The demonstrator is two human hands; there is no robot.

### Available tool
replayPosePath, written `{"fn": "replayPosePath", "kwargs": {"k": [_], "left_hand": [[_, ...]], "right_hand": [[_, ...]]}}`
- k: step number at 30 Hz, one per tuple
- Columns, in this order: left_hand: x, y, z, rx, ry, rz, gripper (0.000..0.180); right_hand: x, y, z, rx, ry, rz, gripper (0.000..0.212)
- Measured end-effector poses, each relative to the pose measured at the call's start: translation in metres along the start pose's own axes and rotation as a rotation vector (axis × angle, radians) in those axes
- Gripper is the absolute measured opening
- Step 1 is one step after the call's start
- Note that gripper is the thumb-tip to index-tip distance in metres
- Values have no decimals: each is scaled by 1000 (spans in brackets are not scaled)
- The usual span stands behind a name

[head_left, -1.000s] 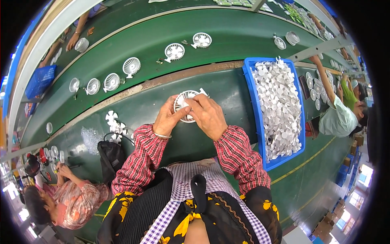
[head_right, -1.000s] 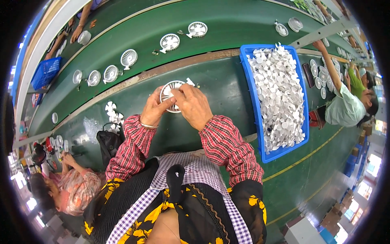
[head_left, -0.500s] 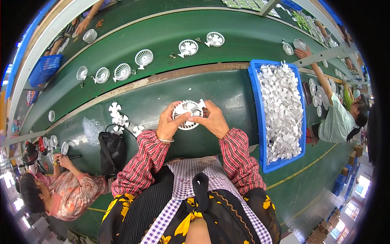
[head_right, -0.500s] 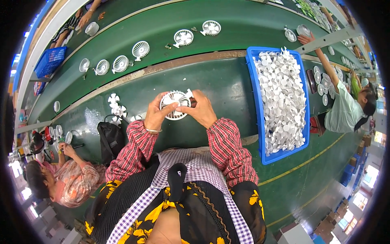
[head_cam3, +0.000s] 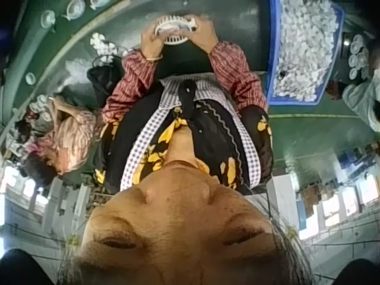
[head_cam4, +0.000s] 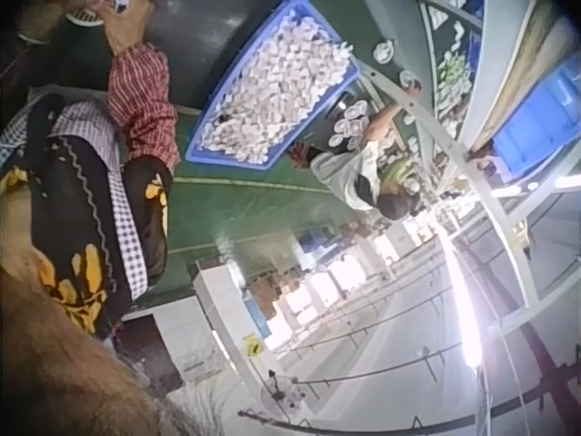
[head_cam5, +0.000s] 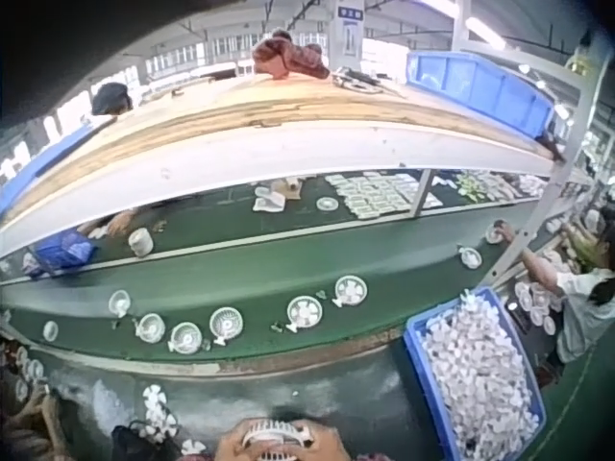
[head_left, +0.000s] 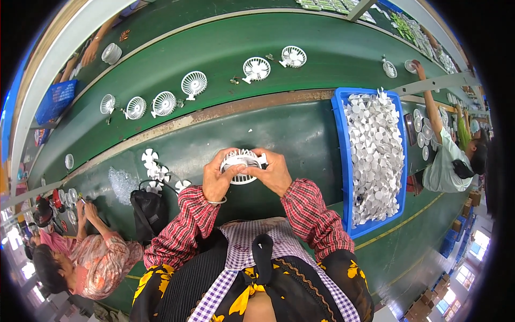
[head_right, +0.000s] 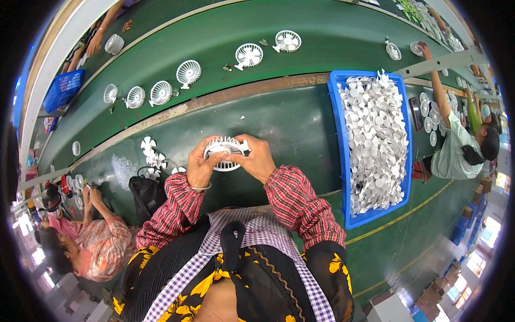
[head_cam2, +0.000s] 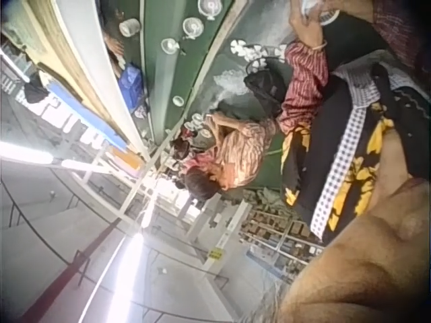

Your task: The person assembles small plastic fan components by hand on an industrial conveyor belt.

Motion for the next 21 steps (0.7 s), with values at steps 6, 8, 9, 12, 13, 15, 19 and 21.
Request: {"fn": "replayPosePath", "kwargs": {"k": [6, 8, 9, 12, 13, 15, 19, 21], "left_hand": [[60, -30, -22, 211, -137, -9, 33], [121, -34, -40, 97, -338, -168, 31], [160, -32, -53, 124, -423, -19, 32], [249, -3, -92, 697, 14, 370, 41], [269, -9, -121, 1144, 43, 437, 49], [291, -34, -197, 1217, -28, 321, 69], [303, -67, -166, 1259, -109, 111, 71], [293, -72, -143, 1227, -139, 221, 64]], "right_hand": [[41, 39, 1, 109, 50, 141, 32], [76, 45, -6, 288, 108, 167, 31], [97, 48, -17, 302, 145, 146, 33], [156, 34, -66, 269, 266, -54, 43], [182, 28, -69, 41, 363, 31, 48], [246, 18, -37, -123, 370, -59, 63], [305, 30, -32, -320, 474, -3, 58], [317, 32, -43, -425, 403, 102, 57]]}}
Point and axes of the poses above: each hand's wrist, its own x-axis towards the middle knuckle, its own z-axis out of the palm, y = z × x, the point moved 2 cm from there along x, towards the middle knuckle, and after that the axes turned 5 degrees about -y, right-handed, at the moved point
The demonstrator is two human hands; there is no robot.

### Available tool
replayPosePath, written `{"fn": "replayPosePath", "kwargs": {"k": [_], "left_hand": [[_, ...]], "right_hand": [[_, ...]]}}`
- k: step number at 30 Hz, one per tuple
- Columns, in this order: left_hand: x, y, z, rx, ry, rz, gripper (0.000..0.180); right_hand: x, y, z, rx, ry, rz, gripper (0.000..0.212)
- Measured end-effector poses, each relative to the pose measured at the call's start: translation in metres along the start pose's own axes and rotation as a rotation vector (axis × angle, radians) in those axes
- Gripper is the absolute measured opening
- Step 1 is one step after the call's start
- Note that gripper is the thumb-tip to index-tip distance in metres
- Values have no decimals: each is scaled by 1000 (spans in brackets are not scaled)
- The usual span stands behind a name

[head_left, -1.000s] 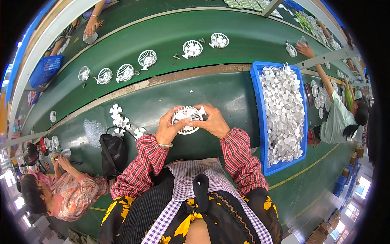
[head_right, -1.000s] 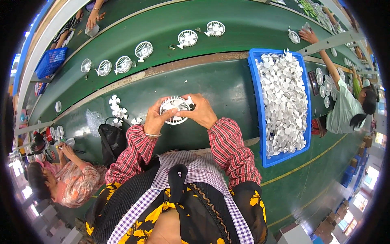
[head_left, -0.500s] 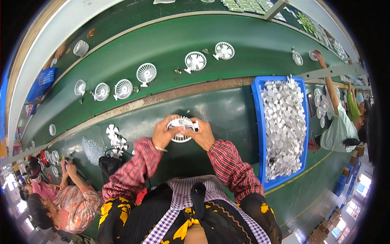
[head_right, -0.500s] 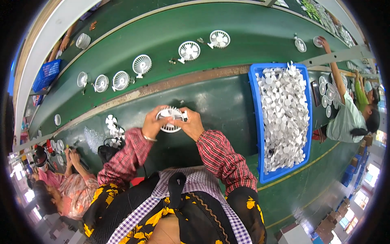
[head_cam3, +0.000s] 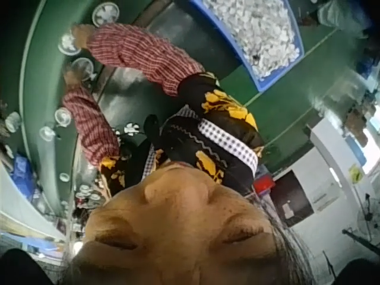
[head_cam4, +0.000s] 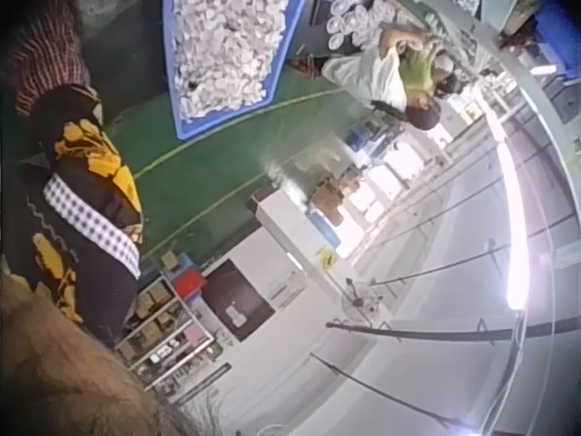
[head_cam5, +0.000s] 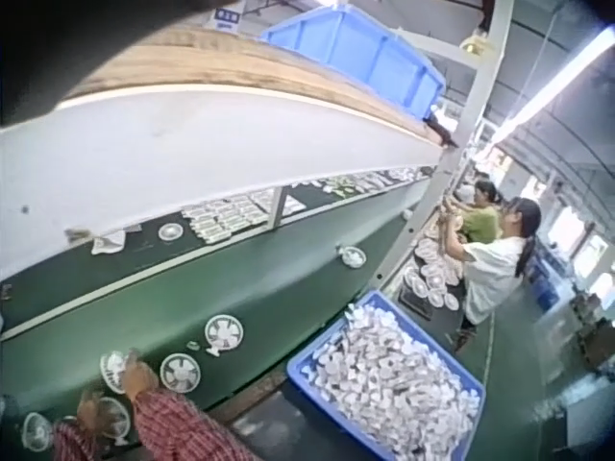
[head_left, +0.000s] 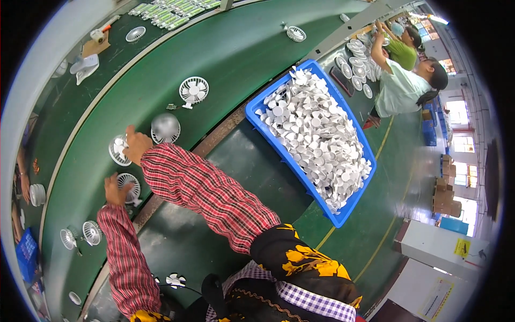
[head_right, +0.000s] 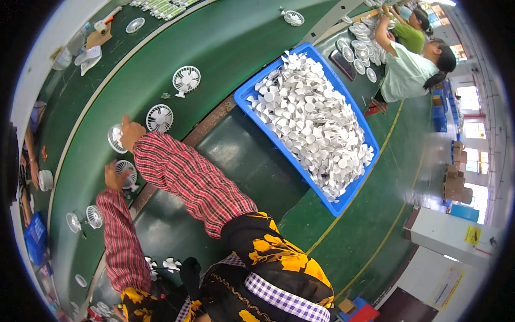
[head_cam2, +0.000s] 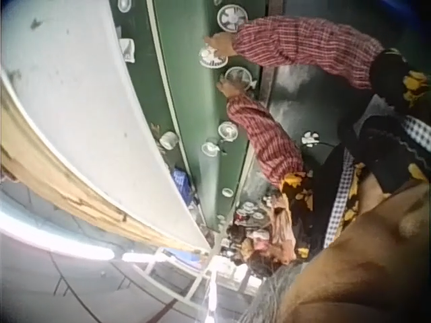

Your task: The person assembles small plastic fan components by hand on an industrial conveyor belt.

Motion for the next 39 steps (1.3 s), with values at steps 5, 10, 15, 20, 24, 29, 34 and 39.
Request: {"fn": "replayPosePath", "kwargs": {"k": [5, 10, 15, 20, 24, 29, 34, 39], "left_hand": [[-52, 34, -20, -109, 134, -105, 54], [-81, 41, -32, -1017, 132, -371, 43], [-117, 101, -35, -1766, 87, -505, 28], [-152, 176, -23, -1851, -102, -470, 41], [-179, 197, -18, -1861, -114, -481, 32], [-196, 210, -25, -1849, -62, -459, 32], [-215, 210, -40, -1722, -18, -235, 41], [-235, 225, -51, -1667, -60, -14, 49]], "right_hand": [[-28, 0, -13, -395, -71, -304, 47], [-116, 48, -185, -571, 260, -354, 27], [-142, 145, -283, -1141, 130, 103, 31], [-136, 193, -302, -1083, 124, 99, 27], [-125, 197, -299, -1111, 194, 180, 18], [-132, 187, -308, -1011, 176, 181, 26], [-216, 26, -268, -361, 229, -312, 31], [-307, -58, -178, -291, -84, -719, 33]]}}
Point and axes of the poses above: each hand's wrist, its own x-axis towards the middle knuckle, its own z-axis out of the palm, y = z × x, the point moved 2 cm from there along x, towards the middle knuckle, and after that the axes turned 5 degrees about -y, right-handed, at the moved point
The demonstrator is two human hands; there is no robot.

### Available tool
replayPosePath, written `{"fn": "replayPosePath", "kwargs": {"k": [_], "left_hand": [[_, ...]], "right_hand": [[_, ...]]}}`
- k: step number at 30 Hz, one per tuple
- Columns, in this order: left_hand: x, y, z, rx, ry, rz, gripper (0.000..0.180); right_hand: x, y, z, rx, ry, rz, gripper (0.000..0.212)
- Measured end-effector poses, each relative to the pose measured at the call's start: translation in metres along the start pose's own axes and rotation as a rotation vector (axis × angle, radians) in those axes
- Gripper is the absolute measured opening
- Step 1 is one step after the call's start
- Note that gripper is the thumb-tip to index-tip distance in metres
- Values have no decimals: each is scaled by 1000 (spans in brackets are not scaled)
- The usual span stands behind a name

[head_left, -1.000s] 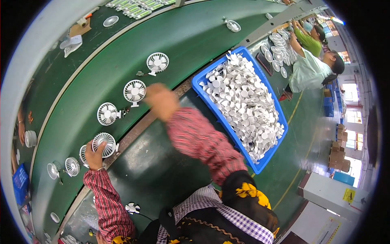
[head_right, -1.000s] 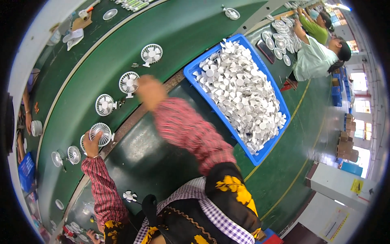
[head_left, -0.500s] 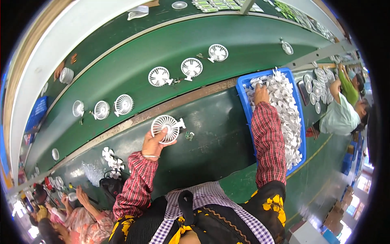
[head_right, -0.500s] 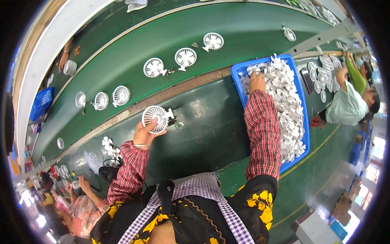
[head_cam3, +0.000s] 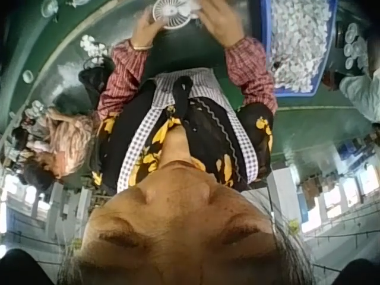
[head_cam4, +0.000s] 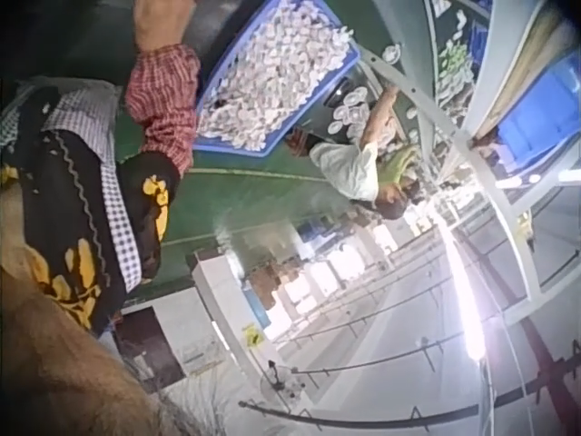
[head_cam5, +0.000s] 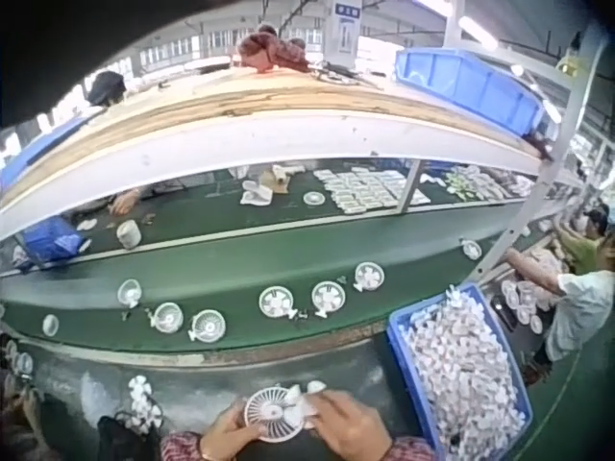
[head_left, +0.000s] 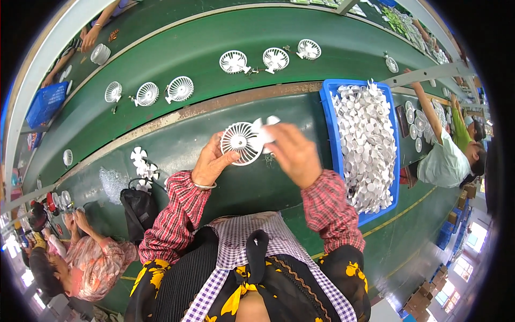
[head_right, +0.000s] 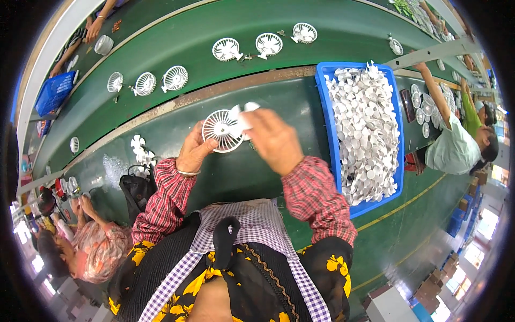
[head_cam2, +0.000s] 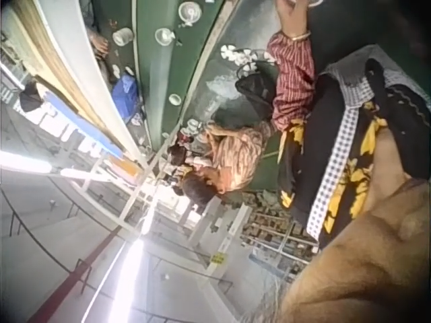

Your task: The person assembles small plastic fan components by hand on an industrial conveyor belt.

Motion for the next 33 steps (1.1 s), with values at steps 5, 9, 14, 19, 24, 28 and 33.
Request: {"fn": "replayPosePath", "kwargs": {"k": [5, 9, 14, 19, 24, 28, 33], "left_hand": [[-22, 13, 18, 58, 0, 37, 49], [-35, 18, 19, 83, 46, 25, 48], [-36, 5, 11, 224, 187, 51, 36], [-37, 2, 4, 372, 270, 66, 36], [-44, 11, 12, 397, 162, -1, 36], [-47, 9, 11, 294, 152, -32, 35], [-44, 10, 6, 474, 260, -37, 33]], "right_hand": [[-14, -33, 34, -71, -86, -133, 38], [-16, -48, 44, -57, -59, -141, 37], [-18, -52, 53, -44, -57, -144, 35], [-14, -62, 39, 10, 30, -19, 51], [-17, -25, 52, 557, -175, 248, 54], [-24, -14, 71, 757, -252, 359, 40], [-16, -16, 79, 689, -196, 318, 38]]}}
Point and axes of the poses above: each hand's wrist, its own x-axis towards the middle knuckle, its own z-axis out of the palm, y = z × x, the point moved 2 cm from there along x, towards the middle knuckle, and after that the axes turned 5 degrees about -y, right-handed, at the moved point
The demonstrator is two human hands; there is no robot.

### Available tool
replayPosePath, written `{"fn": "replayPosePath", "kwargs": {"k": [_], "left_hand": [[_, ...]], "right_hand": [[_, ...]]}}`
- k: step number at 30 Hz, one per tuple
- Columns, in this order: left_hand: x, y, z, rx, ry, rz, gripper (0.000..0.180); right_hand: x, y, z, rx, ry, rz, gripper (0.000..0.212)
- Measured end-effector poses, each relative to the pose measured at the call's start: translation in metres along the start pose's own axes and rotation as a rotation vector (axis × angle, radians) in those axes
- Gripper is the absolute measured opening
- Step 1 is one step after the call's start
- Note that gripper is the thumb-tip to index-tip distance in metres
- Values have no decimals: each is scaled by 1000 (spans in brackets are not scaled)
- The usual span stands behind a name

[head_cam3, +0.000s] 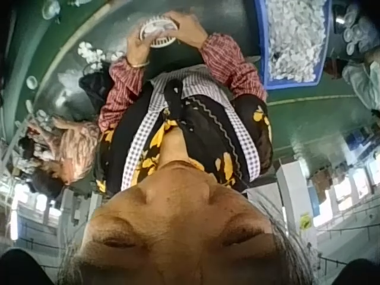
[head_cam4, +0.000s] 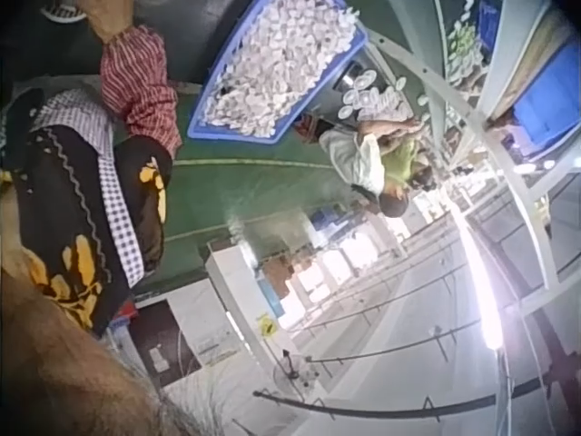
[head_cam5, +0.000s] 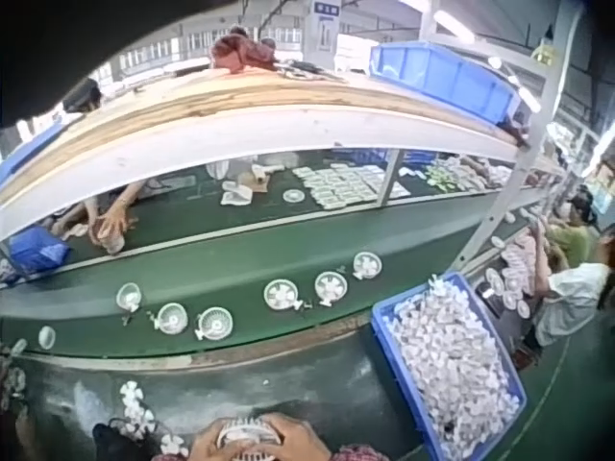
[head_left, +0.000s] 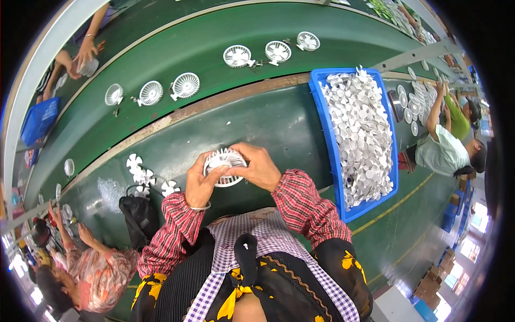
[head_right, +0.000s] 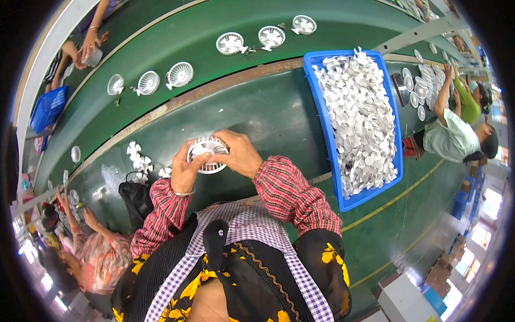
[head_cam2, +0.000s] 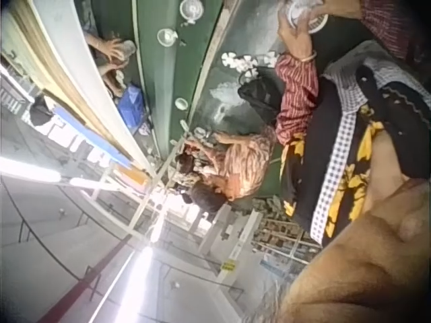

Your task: The person assembles small plastic fan components by hand on an industrial conveyor belt.

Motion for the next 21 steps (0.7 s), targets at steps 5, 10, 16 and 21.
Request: {"fn": "replayPosePath", "kwargs": {"k": [5, 10, 16, 21], "left_hand": [[26, -11, 2, 77, 30, 19, 29], [118, -61, -33, 12, -164, -134, 30], [272, -40, -157, 944, 93, 399, 50], [314, -67, -106, 1089, -247, 271, 62]], "right_hand": [[10, 7, -3, 10, 84, 61, 40], [66, 67, -16, -24, 113, 163, 51], [243, 88, -45, 129, 562, 18, 47], [298, 129, -65, -46, 716, 222, 46]]}}
Point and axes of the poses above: each hand's wrist, its own x-axis towards the middle knuckle, its own z-axis out of the palm, y = z × x, the point moved 2 cm from there along x, towards the middle knuckle, and after that the axes turned 5 degrees about -y, right-handed, at the moved point
